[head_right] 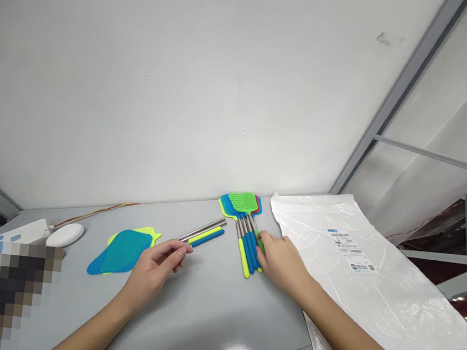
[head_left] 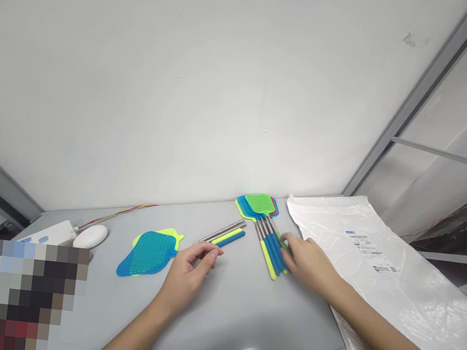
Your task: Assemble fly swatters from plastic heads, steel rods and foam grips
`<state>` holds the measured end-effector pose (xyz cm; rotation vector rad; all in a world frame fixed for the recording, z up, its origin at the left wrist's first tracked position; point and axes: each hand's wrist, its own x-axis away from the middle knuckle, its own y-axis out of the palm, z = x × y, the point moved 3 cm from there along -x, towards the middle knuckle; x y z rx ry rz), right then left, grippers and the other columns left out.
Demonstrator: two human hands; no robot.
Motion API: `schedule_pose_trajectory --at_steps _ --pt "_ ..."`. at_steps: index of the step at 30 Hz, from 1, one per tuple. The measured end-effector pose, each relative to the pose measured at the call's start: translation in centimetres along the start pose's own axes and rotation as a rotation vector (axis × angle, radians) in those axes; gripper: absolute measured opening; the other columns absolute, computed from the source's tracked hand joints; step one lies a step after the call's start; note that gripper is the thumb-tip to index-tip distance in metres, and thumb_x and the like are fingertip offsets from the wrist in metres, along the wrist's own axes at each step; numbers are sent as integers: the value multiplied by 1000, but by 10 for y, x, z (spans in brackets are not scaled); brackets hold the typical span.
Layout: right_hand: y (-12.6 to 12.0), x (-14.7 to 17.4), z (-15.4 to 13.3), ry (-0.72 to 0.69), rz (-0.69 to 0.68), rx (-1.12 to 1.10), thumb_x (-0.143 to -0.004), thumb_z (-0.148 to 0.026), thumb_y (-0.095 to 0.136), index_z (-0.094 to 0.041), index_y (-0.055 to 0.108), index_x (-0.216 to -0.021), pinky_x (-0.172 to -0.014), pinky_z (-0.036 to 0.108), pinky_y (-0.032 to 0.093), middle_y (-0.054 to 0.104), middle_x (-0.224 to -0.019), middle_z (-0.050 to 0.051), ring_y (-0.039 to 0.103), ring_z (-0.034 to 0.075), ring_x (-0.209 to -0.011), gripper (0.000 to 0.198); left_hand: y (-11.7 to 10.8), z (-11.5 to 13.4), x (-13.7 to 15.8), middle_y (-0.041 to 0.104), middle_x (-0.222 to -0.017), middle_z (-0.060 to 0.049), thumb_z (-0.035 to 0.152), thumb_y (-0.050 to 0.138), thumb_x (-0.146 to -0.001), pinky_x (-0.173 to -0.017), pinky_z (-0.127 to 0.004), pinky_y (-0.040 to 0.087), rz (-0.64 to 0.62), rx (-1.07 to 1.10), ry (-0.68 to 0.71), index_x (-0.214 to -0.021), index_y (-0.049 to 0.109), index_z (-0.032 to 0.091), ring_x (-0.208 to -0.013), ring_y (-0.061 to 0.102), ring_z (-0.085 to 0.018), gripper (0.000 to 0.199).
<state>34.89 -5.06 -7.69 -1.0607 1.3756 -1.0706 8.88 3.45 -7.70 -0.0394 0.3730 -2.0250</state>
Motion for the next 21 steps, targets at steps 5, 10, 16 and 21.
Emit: schedule_pose_trajectory --at_steps 5,10,16,21 --pt "2 0 2 -17 -4 -31 -94 -31 40 -19 51 -109 -70 29 33 65 -72 0 59 17 -62 22 -2 0 -1 58 -68 -2 43 57 -83 -60 -25 39 17 -27 8 -84 69 20 -66 51 -16 26" --pt "-5 -1 2 -26 23 17 -96 -39 40 -18 50 -109 -72 31 33 66 -82 3 62 20 -75 26 -9 7 -3 64 -74 -3 38 54 -85 -61 -25 39 66 -157 78 -85 69 22 -70 55 -18 22" --pt "-16 -10 -40 -196 86 78 -94 -33 44 -19 54 -94 -71 32 31 63 -85 4 59 20 -79 17 -29 14 -10 65 -78 -5 34 51 -88 -68 -28 38 5 -490 266 -84 70 24 -74 56 -19 21" --pt "-1 -9 -100 -389 71 56 -90 -29 49 -19 55 -83 -70 33 27 60 -79 3 55 19 -74 14 -47 8 -13 66 -94 -6 31 45 -91 -81 -34 40 4 -737 282 -100 68 24 -92 55 -23 25"
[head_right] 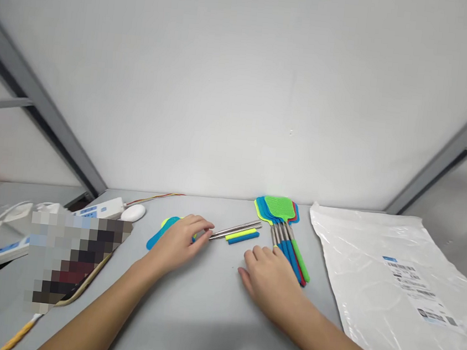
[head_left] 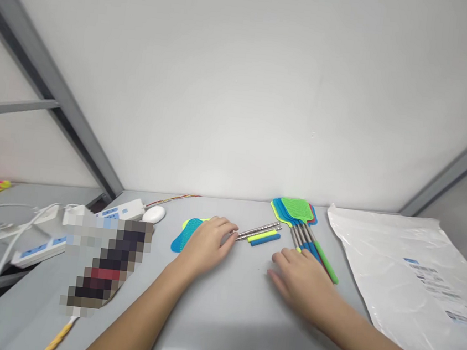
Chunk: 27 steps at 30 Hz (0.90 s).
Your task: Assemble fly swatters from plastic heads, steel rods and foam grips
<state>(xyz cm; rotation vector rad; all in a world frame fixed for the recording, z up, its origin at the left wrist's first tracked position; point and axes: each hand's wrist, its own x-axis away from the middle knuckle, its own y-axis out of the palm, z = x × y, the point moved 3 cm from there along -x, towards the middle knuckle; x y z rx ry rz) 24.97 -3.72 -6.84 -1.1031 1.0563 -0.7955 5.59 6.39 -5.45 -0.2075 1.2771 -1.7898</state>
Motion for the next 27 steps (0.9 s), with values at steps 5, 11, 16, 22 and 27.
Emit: schedule_pose_trajectory --at_steps 5,11,16,22,27 --pt "16 -5 -50 -187 67 -53 -87 -26 52 -20 54 -76 -65 34 23 60 -73 2 50 18 -66 12 7 4 5 62 -105 -4 30 46 -92 -87 -38 39 -23 -208 64 -109 62 26 -101 51 -22 23" --pt "31 -9 -68 -393 227 -95 -89 -25 48 -20 50 -71 -62 34 21 54 -64 0 44 16 -61 19 8 5 8 60 -108 -5 31 46 -92 -93 -44 36 -22 -301 69 -110 60 27 -105 48 -24 23" --pt "35 -11 -66 -560 271 -85 -84 -20 50 -20 45 -65 -58 32 18 51 -59 0 39 14 -56 20 11 0 7 59 -110 -4 31 43 -93 -97 -47 33 -34 -306 59 -111 59 27 -105 49 -23 24" --pt "2 17 -46 -746 297 -142 -90 -29 50 -21 50 -72 -53 31 17 49 -58 -3 36 13 -53 20 27 11 8 58 -114 -5 32 44 -93 -104 -53 25 -90 -300 117 -120 54 29 -108 49 -25 29" --pt "13 50 -24 -928 208 -206 -76 -23 69 -19 54 -66 -48 26 27 45 -54 -6 32 9 -48 18 34 12 6 56 -119 -5 35 43 -93 -104 -52 27 -98 -284 148 -122 54 29 -111 49 -25 31"
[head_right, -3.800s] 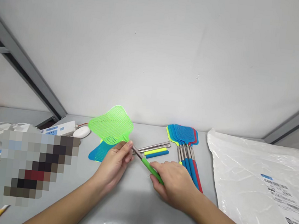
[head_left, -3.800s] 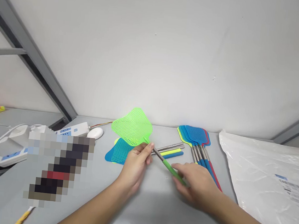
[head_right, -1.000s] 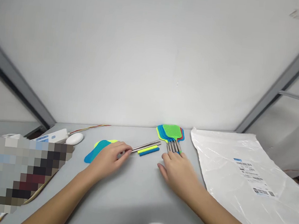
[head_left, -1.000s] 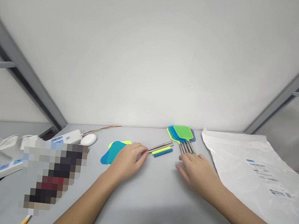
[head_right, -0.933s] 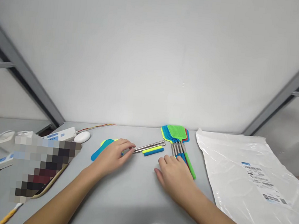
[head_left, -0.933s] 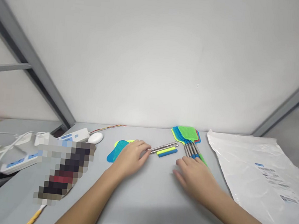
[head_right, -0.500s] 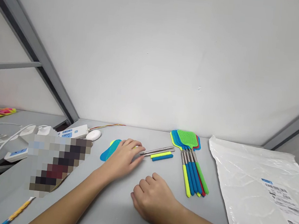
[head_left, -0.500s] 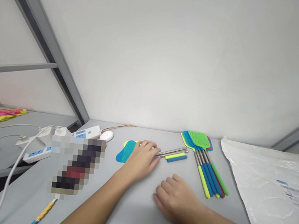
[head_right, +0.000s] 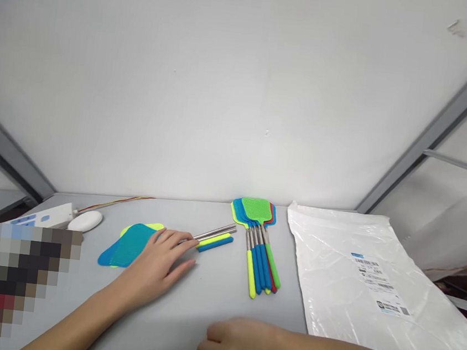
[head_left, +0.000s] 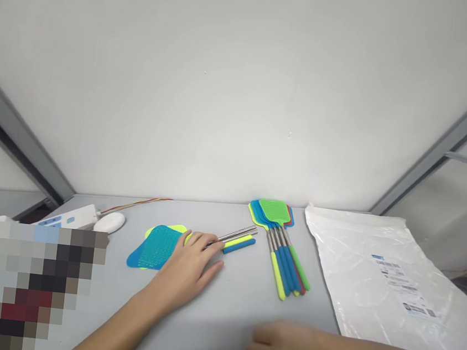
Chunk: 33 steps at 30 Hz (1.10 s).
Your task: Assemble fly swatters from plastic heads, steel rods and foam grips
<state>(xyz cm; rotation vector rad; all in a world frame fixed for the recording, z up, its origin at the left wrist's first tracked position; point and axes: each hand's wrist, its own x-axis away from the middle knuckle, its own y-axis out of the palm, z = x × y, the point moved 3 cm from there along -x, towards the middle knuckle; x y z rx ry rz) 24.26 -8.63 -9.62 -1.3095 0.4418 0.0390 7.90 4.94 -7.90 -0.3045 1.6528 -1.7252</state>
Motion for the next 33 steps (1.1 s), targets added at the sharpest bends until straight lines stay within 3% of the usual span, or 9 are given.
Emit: schedule_pose_trajectory --at_steps 3,6,8,11,13,17,25,29,33 --pt "22 19 -8 -27 -113 -66 -67 -32 77 -19 51 -58 -43 23 28 48 -55 -6 32 8 -46 30 2 -4 0 56 -120 -5 39 43 -93 -102 -51 29 12 -13 -4 -123 54 30 -111 48 -25 33" --pt "37 23 -14 14 -199 -156 -71 -33 75 -19 53 -62 -42 20 30 53 -62 -6 35 5 -46 27 2 -5 3 56 -121 -5 41 43 -93 -102 -50 30 2 -31 -6 -123 53 32 -112 48 -25 34" --pt "35 17 -18 -52 -160 -140 -73 -32 73 -19 53 -61 -44 19 32 53 -63 -5 36 5 -47 27 2 -5 5 56 -121 -4 42 43 -93 -102 -50 30 1 -37 -5 -123 53 32 -112 48 -25 33" --pt "18 2 -16 -146 20 -6 -77 -31 69 -19 57 -68 -49 24 32 51 -61 -5 39 8 -49 19 3 -4 6 57 -120 -4 42 43 -92 -102 -48 31 6 -40 -12 -121 55 32 -111 48 -25 33" --pt "7 -8 -3 -5 99 95 -85 -33 59 -20 58 -80 -49 27 27 50 -60 -4 43 12 -53 13 6 -3 4 57 -119 -4 42 43 -92 -101 -48 31 5 -45 -16 -120 55 31 -111 49 -25 33" --pt "-1 -16 29 220 131 163 -91 -36 43 -20 50 -66 -51 30 23 50 -56 -2 43 13 -53 30 8 -4 2 58 -118 -5 40 42 -92 -103 -50 28 -9 -62 -16 -121 55 30 -111 48 -25 33" --pt "-5 -24 87 690 -272 265 -97 -27 37 -15 59 -92 -75 31 32 62 -90 7 53 19 -89 25 0 0 9 58 -116 -6 39 43 -92 -104 -53 26 6 -80 -30 -118 56 28 -112 48 -26 32" --pt "-9 -25 102 764 -313 295 -96 -20 38 -16 58 -92 -73 31 31 60 -92 8 53 19 -88 21 -10 -13 10 59 -116 -7 40 43 -91 -102 -53 28 -5 -81 -63 -115 58 28 -111 48 -27 31" --pt "-9 -26 114 778 -337 307 -93 -15 42 -16 59 -88 -69 30 30 60 -88 7 53 18 -81 18 -35 -46 15 57 -122 -9 43 40 -92 -94 -46 38 -16 -84 -199 -118 57 24 -114 46 -28 37"
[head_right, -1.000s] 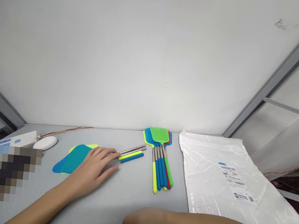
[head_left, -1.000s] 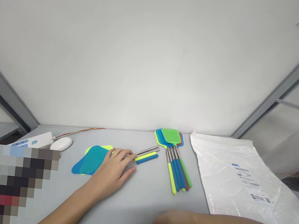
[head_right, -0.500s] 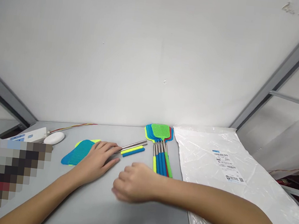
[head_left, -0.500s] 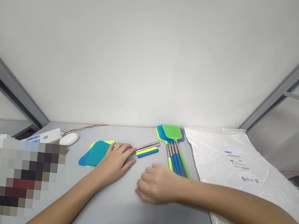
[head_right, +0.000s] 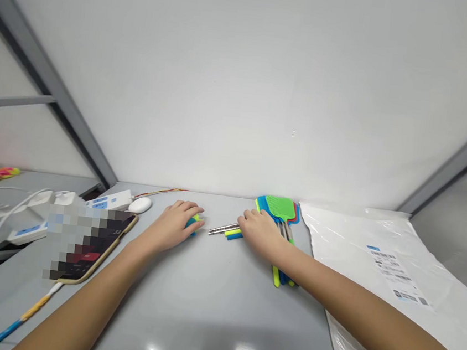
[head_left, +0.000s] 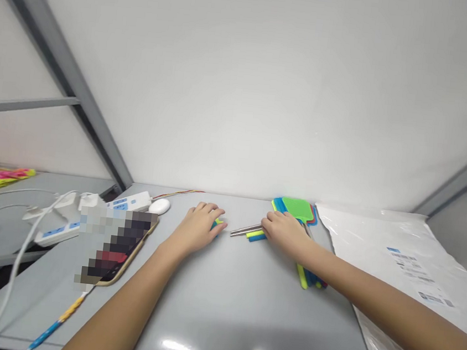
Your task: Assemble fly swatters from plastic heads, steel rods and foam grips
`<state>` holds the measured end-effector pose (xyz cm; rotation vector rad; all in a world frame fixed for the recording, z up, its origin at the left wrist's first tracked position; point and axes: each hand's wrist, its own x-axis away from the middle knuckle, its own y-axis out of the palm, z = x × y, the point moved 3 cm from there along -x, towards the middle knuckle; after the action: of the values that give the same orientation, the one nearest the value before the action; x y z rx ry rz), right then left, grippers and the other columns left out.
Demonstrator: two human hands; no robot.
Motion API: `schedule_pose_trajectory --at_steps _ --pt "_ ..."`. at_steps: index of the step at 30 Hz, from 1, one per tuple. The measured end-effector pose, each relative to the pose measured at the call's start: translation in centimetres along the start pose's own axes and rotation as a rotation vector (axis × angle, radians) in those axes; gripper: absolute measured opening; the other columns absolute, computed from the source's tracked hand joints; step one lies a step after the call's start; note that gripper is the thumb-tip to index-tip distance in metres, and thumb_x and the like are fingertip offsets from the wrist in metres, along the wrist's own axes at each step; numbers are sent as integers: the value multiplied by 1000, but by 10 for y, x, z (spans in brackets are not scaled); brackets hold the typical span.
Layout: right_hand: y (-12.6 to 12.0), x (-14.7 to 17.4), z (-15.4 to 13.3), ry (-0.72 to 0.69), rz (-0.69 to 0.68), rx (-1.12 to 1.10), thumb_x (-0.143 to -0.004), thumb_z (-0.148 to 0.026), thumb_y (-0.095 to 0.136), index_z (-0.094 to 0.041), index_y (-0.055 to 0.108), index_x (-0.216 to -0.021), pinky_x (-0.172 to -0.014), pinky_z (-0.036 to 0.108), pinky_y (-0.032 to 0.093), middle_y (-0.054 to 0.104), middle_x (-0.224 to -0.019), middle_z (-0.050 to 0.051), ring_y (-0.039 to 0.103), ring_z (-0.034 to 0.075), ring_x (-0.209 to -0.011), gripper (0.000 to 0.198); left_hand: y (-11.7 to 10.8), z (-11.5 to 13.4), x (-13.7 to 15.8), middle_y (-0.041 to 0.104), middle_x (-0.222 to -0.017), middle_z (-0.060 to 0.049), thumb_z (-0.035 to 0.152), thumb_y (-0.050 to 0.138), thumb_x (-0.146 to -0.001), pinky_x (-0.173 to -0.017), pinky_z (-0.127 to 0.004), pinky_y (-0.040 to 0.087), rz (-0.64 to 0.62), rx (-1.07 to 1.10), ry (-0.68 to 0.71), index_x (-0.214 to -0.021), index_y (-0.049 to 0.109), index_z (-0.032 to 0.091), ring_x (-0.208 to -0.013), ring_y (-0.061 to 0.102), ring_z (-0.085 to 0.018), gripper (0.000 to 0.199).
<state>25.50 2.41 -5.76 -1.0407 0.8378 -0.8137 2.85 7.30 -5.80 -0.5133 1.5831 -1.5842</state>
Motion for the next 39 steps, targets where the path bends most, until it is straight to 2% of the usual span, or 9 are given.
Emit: schedule_pose_trajectory --at_steps 4,6,8,11,14,20,25,35,39 --pt "-4 -9 -6 5 4 1 -94 -20 44 -16 60 -86 -68 31 30 59 -88 8 54 19 -79 18 -11 -33 9 44 -140 -12 59 55 -78 -99 -51 34 -143 37 -114 -133 46 26 -128 36 -34 65" --pt "-7 -11 -15 9 6 -6 -93 -25 47 -16 59 -89 -70 31 32 59 -92 8 55 20 -82 15 -4 -41 15 29 -150 -14 69 61 -67 -102 -57 28 -242 79 -140 -142 33 30 -136 25 -39 90" --pt "-10 -10 -25 7 -2 -25 -92 -30 50 -17 58 -93 -73 31 33 58 -95 8 55 21 -86 15 9 -42 18 19 -155 -14 75 62 -61 -103 -64 20 -311 108 -147 -145 25 33 -139 16 -43 101" --pt "-9 -7 -42 17 3 -65 -91 -30 50 -18 58 -98 -77 33 35 57 -101 9 54 22 -91 17 27 -35 17 21 -154 -12 78 46 -71 -105 -65 13 -265 127 -123 -144 29 34 -140 16 -40 86" --pt "-2 -2 -57 115 35 -86 -91 -31 48 -17 57 -108 -80 36 36 57 -110 12 52 25 -99 24 35 -28 11 32 -149 -11 71 35 -83 -106 -60 16 -110 100 -124 -139 37 31 -136 25 -35 69" --pt "14 4 -88 211 130 -89 -91 -28 43 -16 51 -124 -94 43 31 48 -132 15 39 31 -121 36 36 -26 3 45 -136 -10 60 38 -88 -103 -57 22 8 53 -120 -127 49 29 -124 37 -32 51" --pt "17 -2 -86 316 154 -107 -92 -30 41 -15 51 -124 -96 44 30 48 -133 16 38 30 -123 36 34 -26 2 51 -130 -7 55 46 -87 -101 -49 28 34 97 -56 -118 57 29 -120 41 -28 42" --pt "19 1 -85 306 170 -157 -92 -32 41 -18 47 -130 -102 48 25 37 -145 14 29 31 -132 41 33 -22 -5 56 -126 -6 50 45 -90 -103 -47 26 90 113 -43 -113 61 27 -119 44 -25 36" --pt "10 8 -93 190 179 -212 -91 -31 44 -17 45 -132 -103 47 25 32 -148 14 25 31 -135 43 27 -11 -3 55 -127 -7 43 40 -94 -103 -48 27 102 84 -13 -115 60 26 -120 43 -25 34"
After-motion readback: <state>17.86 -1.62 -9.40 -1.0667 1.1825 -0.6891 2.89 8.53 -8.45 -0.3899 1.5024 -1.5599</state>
